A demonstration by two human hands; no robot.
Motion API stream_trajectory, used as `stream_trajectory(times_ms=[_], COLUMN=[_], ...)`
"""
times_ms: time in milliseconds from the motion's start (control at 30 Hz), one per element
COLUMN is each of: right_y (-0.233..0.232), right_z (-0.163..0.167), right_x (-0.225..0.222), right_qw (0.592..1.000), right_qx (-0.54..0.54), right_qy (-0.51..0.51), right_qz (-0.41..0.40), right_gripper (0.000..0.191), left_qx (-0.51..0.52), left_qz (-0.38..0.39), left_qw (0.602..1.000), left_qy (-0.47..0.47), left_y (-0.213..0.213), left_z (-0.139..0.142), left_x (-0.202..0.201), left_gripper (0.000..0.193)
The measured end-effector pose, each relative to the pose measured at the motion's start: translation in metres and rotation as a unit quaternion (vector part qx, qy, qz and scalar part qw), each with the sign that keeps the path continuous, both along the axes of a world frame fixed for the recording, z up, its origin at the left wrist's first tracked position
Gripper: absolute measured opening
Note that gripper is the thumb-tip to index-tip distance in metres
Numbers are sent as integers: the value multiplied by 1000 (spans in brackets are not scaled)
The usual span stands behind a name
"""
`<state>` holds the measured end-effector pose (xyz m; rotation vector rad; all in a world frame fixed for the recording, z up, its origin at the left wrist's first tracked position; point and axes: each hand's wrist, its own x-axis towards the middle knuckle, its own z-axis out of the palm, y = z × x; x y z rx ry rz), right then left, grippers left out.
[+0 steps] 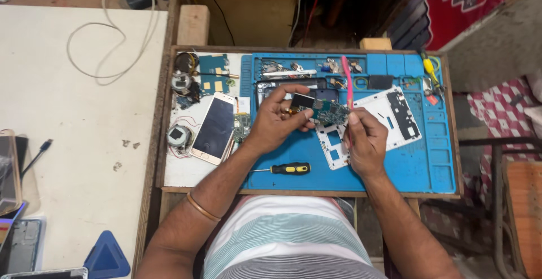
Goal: The person sits at a repair bench and cleans a disassembled phone motherboard, holding the board in one hand and brushing its surface and connectors with a pink brush. They reposition the board and the phone chassis on the mat and continue brushing different areas of the board.
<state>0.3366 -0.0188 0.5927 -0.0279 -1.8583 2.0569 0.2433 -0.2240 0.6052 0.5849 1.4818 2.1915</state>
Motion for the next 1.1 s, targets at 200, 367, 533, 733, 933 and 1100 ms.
stream_trajectory(times_ms=[200,367,533,733,933,1100], right_y=[0,1,1,1,-1,2], right_z=[-2,-2,-4,-6,-6,-9], right_x=[2,1,1,2,0,0], right_qw=[1000,1000,1000,999,998,997], right_qx=[4,-10,4,44,50,66], right_qy=[-3,5,5,-3,-9,-16], right_qz=[-8,-7,-12,-9,-45,-34], right_gripper=[24,24,26,26,21,18], left_qx=[-3,-4,-3,22,35,51], left_qz=[-31,-47,-61,-31,-29,-16], left_qw=[999,999,998,999,999,998], left_qy=[26,25,-31,-33,-30,-35], left_y=[-2,-1,-2,-1,0,-1], left_z=[-6,-6,-8,-15,-17,-13], left_x=[3,1,0,-4,-3,-3], left_gripper=[48,47,48,38,36,41])
